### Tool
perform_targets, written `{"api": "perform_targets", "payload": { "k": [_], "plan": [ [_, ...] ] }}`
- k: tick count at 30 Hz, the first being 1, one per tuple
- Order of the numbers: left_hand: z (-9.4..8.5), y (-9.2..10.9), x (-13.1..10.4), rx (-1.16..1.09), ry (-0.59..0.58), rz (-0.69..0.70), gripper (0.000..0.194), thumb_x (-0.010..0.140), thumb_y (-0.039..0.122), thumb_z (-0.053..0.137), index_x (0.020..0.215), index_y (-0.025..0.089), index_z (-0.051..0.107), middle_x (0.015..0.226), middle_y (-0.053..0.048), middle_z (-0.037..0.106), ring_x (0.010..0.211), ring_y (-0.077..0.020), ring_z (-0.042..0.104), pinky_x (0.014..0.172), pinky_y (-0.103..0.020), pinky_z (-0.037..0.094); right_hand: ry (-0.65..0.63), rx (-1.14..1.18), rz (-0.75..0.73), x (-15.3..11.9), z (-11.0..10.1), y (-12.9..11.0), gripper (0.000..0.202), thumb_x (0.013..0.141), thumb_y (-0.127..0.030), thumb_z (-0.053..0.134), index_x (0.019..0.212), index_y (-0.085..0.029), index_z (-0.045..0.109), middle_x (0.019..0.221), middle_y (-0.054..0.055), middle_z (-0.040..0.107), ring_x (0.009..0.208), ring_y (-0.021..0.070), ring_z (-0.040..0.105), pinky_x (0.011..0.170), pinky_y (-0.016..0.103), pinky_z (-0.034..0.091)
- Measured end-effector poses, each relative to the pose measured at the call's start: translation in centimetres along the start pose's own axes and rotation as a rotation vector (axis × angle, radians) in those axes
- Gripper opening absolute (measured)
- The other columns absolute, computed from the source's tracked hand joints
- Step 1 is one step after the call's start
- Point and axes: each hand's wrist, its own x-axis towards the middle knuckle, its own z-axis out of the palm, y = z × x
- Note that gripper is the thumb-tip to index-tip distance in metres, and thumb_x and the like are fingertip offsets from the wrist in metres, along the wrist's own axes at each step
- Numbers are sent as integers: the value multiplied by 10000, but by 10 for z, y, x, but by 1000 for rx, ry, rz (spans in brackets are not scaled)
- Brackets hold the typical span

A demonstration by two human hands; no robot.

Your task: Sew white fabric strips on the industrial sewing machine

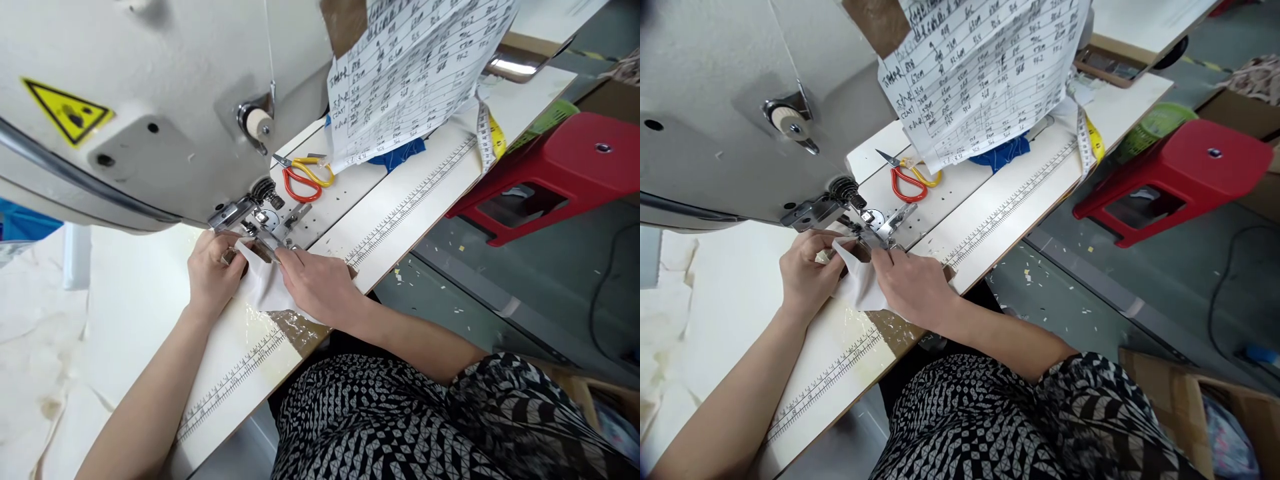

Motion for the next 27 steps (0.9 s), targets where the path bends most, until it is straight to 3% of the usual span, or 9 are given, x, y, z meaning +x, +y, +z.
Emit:
{"api": "perform_targets", "payload": {
  "k": [4,8,12,18,27],
  "plan": [
    [0,-7,1,141,-2,218,55,827,213,571,794,254,555,901,-41,706,818,-219,626,761,-410,517,20,-23,-23,1,2,-1,385,993,-109,341,1315,-139,550,970,114,734,751,195,667,517,304,427],
    [-8,-6,1,148,-116,381,156,862,145,540,932,256,622,971,-63,706,892,-233,634,800,-412,535,21,-41,8,-6,-2,-2,374,995,-109,350,1300,-108,566,981,123,742,751,205,686,509,313,416],
    [-19,3,-2,153,-210,481,230,880,149,523,1056,225,650,1046,-106,675,950,-256,610,792,-413,555,21,57,59,-37,-12,-2,281,1003,-173,408,1201,-125,601,904,80,759,702,194,700,500,296,391],
    [-15,23,-12,279,-253,423,296,900,201,494,1125,146,679,1097,-161,634,1014,-303,559,848,-460,548,71,211,23,-85,-22,-1,198,906,-86,462,1044,-133,596,767,26,731,574,157,658,504,265,388],
    [-4,36,-31,363,-183,376,372,957,204,438,1234,46,629,1242,-170,647,1139,-297,565,942,-420,539,33,166,-62,-86,-27,5,226,937,-69,418,1032,-117,617,781,40,709,588,146,631,531,248,403]
  ]
}}
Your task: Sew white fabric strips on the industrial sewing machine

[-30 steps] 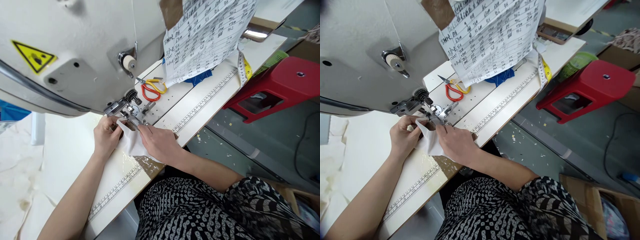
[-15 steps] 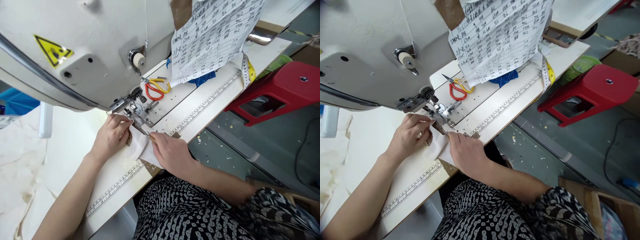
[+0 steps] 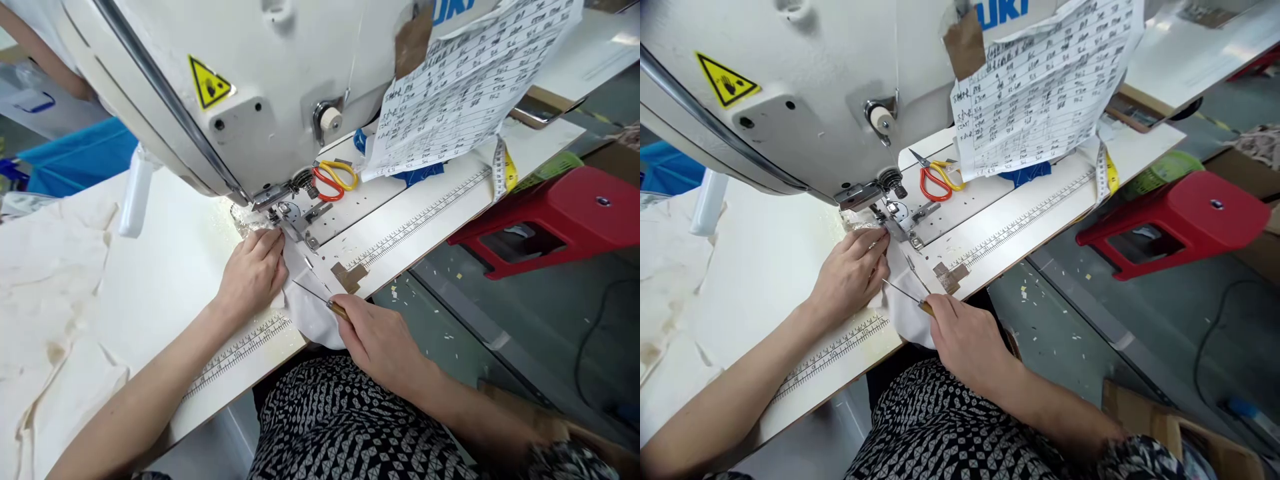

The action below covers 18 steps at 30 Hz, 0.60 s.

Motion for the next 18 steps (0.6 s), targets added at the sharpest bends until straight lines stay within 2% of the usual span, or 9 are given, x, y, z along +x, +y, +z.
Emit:
{"api": "perform_targets", "payload": {
  "k": [11,15,18],
  "plan": [
    [-2,-3,-1,-31,5,-33,398,974,225,407,1236,56,656,1249,-154,687,1139,-303,605,911,-456,556,-17,-92,-22,5,0,2,217,966,-90,398,1062,-133,588,816,35,712,678,169,674,573,267,436],
    [-4,-2,-1,-41,-17,-36,428,991,235,373,1260,32,637,1280,-158,671,1196,-302,578,979,-447,532,-7,-129,-29,7,0,2,210,975,-92,386,1061,-144,571,818,31,718,675,160,679,546,260,428],
    [-5,3,-2,-45,-78,-54,475,999,251,333,1309,0,591,1332,-188,629,1252,-313,536,1035,-462,498,-6,-151,-39,9,-1,2,207,974,-85,388,1059,-144,568,801,27,712,674,154,682,545,254,430]
  ]
}}
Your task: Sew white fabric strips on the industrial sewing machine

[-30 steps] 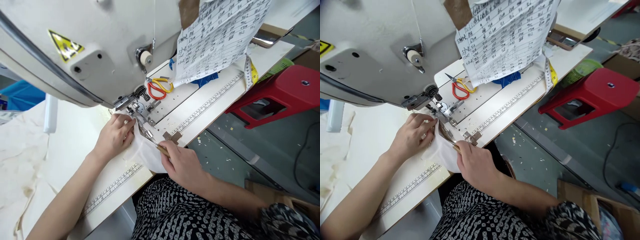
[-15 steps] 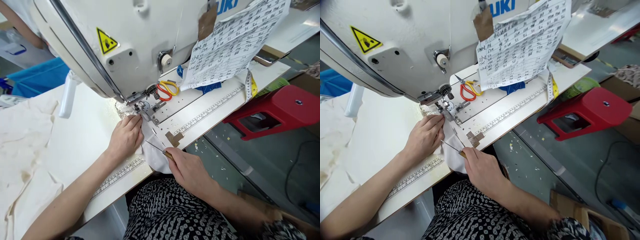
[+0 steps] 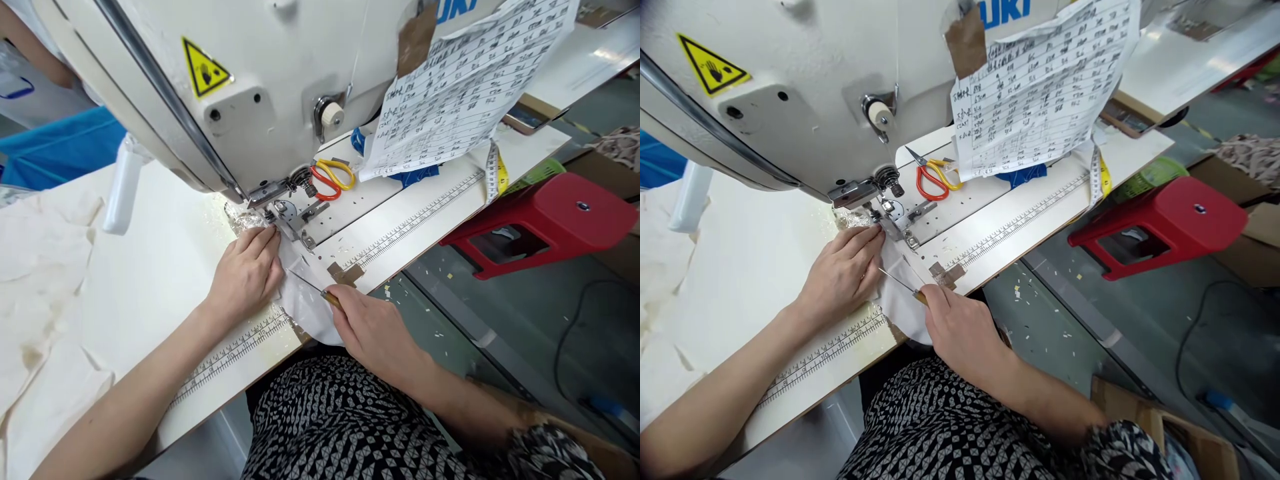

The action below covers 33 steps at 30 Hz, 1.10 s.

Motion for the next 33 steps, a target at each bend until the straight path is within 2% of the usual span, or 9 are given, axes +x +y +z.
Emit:
{"api": "perform_targets", "payload": {
  "k": [5,18,23,30,33],
  "plan": [
    [-2,13,0,60,-70,-60,532,991,276,319,1359,-46,528,1387,-240,558,1295,-358,484,1049,-485,473,-65,-52,19,6,-1,0,177,970,-100,438,1075,-149,572,845,33,724,701,169,695,546,268,430],
    [-5,24,-8,97,-23,29,494,997,269,314,1345,-19,514,1377,-234,570,1325,-359,493,1089,-481,436,-245,-49,98,22,-5,-7,244,1000,-116,377,1152,-137,567,981,71,720,831,187,702,595,281,448],
    [-5,25,-9,84,-4,50,486,995,258,312,1333,-23,518,1355,-231,592,1291,-357,521,1071,-486,441,-246,-37,95,27,-4,-8,254,1017,-136,350,1139,-145,572,975,58,714,836,184,698,586,288,436],
    [-2,18,-7,76,-19,-3,465,987,253,342,1380,51,487,1387,-202,571,1342,-330,471,1138,-502,370,-214,-62,85,38,2,-9,227,1018,-155,364,1117,-148,568,923,54,719,790,176,690,568,285,410],
    [-2,15,-5,75,-13,-44,462,978,259,369,1378,68,499,1362,-208,564,1330,-354,449,1113,-524,378,-220,-75,90,45,3,-11,202,1005,-153,394,1112,-151,566,930,54,726,793,178,694,566,282,401]
  ]
}}
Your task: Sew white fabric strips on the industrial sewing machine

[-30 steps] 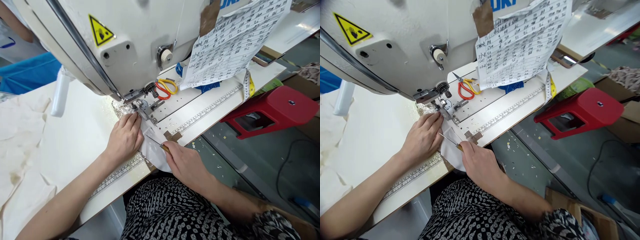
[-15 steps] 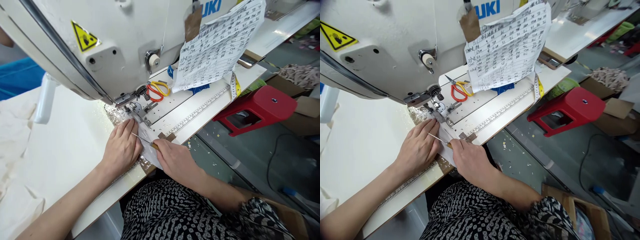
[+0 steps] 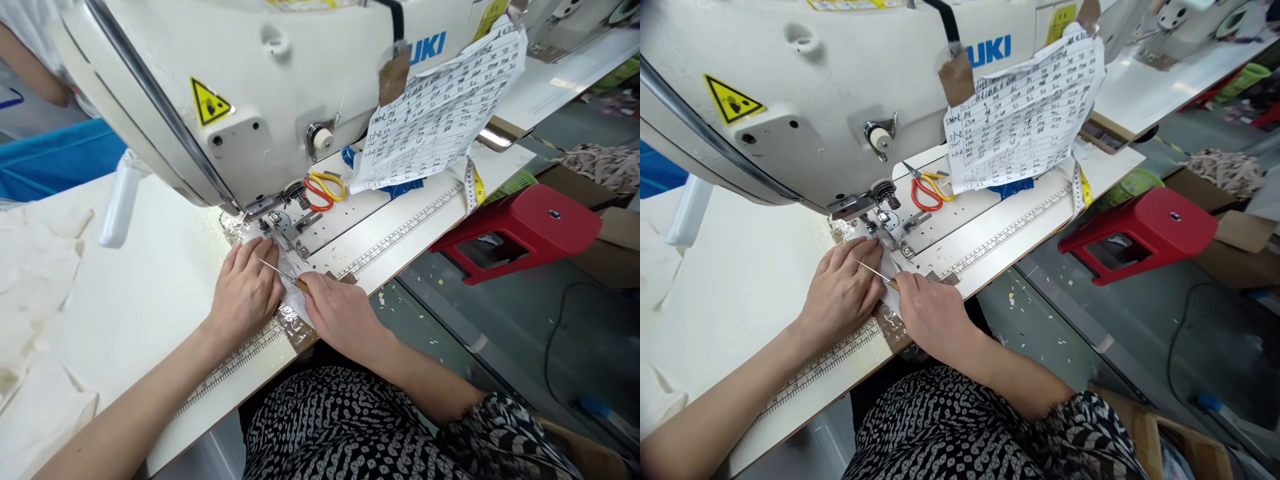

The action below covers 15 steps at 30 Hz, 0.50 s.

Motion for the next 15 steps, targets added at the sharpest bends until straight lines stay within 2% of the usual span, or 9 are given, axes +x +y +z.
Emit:
{"api": "perform_targets", "payload": {
  "k": [4,8,12,15],
  "plan": [
    [0,-4,4,15,-16,-88,459,974,286,370,1358,102,543,1264,-212,577,1204,-376,481,998,-544,439,-11,-21,23,9,1,-3,203,1000,-151,401,1119,-151,566,906,55,732,773,181,696,535,284,361],
    [3,-12,7,12,-43,-84,460,979,275,342,1342,92,558,1245,-207,587,1096,-342,525,975,-526,446,15,-22,44,16,3,-4,224,1002,-159,379,1123,-148,567,894,64,734,710,183,690,516,291,336],
    [3,-23,7,50,-30,-48,424,971,187,331,1294,96,590,1277,-191,609,1185,-330,517,1057,-522,398,0,95,35,11,4,-6,212,1005,-177,397,1141,-124,551,893,69,732,730,183,686,553,285,384],
    [1,-23,6,67,7,-50,411,964,136,329,1266,112,607,1305,-173,618,1261,-321,494,1088,-513,381,2,131,25,2,4,-7,221,1001,-179,392,1149,-111,542,882,74,729,724,179,678,575,280,408]
  ]
}}
